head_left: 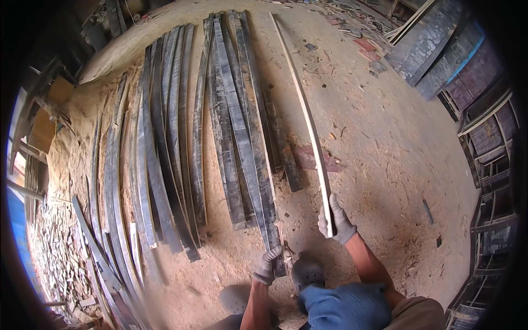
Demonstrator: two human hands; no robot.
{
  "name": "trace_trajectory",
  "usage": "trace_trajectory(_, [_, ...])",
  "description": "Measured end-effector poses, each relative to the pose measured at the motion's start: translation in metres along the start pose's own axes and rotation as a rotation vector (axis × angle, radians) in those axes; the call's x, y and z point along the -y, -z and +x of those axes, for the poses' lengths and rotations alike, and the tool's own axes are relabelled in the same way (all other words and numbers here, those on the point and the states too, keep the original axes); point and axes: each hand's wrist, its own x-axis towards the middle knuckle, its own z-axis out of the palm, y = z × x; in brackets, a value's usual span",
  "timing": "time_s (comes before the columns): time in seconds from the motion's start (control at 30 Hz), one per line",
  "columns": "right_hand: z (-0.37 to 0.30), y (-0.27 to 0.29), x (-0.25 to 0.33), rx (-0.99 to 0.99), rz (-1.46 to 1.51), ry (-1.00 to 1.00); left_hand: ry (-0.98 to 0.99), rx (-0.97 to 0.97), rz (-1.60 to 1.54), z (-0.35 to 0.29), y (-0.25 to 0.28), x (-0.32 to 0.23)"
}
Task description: The person picks up long wooden strips from a pile and uses a table saw to cut them into shorter pieces. The person repeatedly positions each strip, cuts it, and collects the resulting pieces.
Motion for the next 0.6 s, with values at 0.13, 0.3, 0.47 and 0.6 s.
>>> trace_trajectory(0.13, [0.004,0.008,-0.006,0.297,0.315,-0.016,0.002,0.05,-0.049,-0.003,-0.011,-0.001])
trace_trajectory(0.3, [0.005,-0.003,-0.011,0.261,0.363,-0.022,-0.02,0.032,0.01,-0.002,-0.007,0.001])
trace_trajectory(0.47, [0.007,0.011,-0.01,0.263,0.318,-0.015,0.008,-0.037,0.102,-0.005,-0.019,-0.003])
trace_trajectory(0.6, [0.006,0.015,-0.009,0.166,0.241,-0.004,-0.009,0.001,0.126,-0.006,-0.019,-0.008])
